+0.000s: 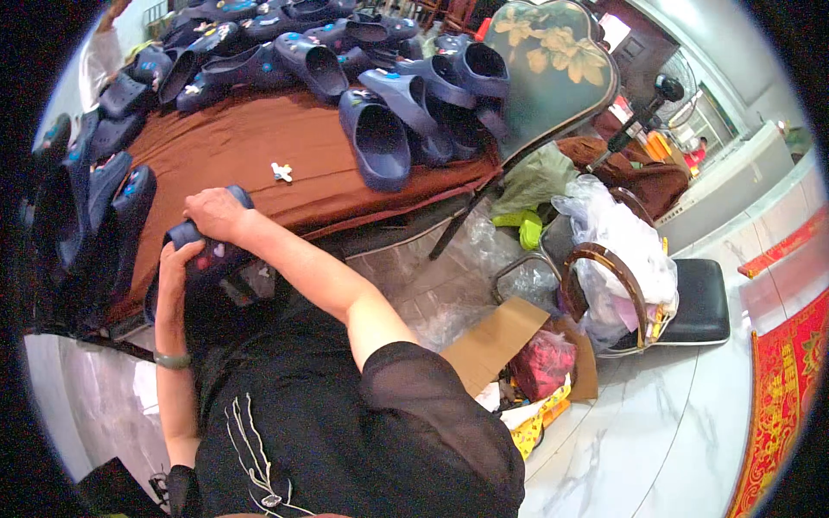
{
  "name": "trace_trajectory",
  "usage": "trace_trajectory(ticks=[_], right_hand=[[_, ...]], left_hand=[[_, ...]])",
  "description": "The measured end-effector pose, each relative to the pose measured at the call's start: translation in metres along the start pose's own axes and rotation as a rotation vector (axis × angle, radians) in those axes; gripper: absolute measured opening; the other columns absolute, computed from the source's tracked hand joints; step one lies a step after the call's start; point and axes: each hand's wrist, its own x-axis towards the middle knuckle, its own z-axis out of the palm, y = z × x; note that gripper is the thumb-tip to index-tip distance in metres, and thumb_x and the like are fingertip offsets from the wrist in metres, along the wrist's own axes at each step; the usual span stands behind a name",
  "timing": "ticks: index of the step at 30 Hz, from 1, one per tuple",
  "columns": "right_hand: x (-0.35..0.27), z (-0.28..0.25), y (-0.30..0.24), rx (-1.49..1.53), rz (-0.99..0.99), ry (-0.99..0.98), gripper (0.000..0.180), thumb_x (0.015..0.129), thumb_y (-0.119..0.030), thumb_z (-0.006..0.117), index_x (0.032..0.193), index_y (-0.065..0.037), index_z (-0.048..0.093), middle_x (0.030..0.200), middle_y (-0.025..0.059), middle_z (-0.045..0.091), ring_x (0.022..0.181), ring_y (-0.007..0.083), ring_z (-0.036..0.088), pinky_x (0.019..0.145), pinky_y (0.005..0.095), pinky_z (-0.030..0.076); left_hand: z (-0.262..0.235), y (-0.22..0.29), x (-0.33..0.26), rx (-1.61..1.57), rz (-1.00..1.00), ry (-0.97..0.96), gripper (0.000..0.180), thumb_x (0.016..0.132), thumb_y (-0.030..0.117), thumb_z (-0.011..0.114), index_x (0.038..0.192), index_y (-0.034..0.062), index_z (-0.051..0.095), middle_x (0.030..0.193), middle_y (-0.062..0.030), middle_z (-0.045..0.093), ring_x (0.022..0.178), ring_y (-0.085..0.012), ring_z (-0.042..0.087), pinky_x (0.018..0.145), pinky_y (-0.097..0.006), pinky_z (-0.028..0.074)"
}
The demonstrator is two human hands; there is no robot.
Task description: Attaching decorative charms (jibbitz) to rubber clog-style shoes.
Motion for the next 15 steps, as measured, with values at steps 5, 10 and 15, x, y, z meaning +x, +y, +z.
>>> trace_trajectory(ticks=[5,10,15], right_hand=[[0.012,0.012,0.018,-0.049,0.093,0.027,0.021,0.083,-0.021,0.056,0.080,-0.001,0.063,0.078,0.0205,0.064,0.081,0.0363,0.063,0.073,0.0442,0.049],[0.022,0.019,0.017,-0.007,0.131,-0.044,0.024,0.086,-0.022,0.054,0.081,0.000,0.061,0.078,0.0209,0.065,0.080,0.0362,0.063,0.073,0.0456,0.049],[0.013,0.019,0.030,-0.082,0.115,0.430,0.016,0.087,-0.015,0.050,0.077,-0.004,0.057,0.078,0.0150,0.059,0.076,0.0344,0.058,0.071,0.0433,0.045]], left_hand=[[0.007,0.005,0.011,-0.038,-0.015,-0.046,0.017,0.079,0.011,0.058,0.090,-0.0008,0.062,0.079,-0.0052,0.065,0.064,-0.0125,0.061,0.061,-0.023,0.049],[0.006,0.003,0.004,-0.043,-0.019,0.030,0.016,0.079,0.010,0.057,0.089,-0.0013,0.063,0.078,-0.0066,0.065,0.062,-0.0138,0.061,0.060,-0.023,0.049],[0.009,-0.002,0.012,-0.088,-0.003,0.043,0.017,0.080,0.012,0.060,0.090,-0.0012,0.063,0.079,-0.0068,0.065,0.064,-0.0147,0.061,0.063,-0.025,0.049]])
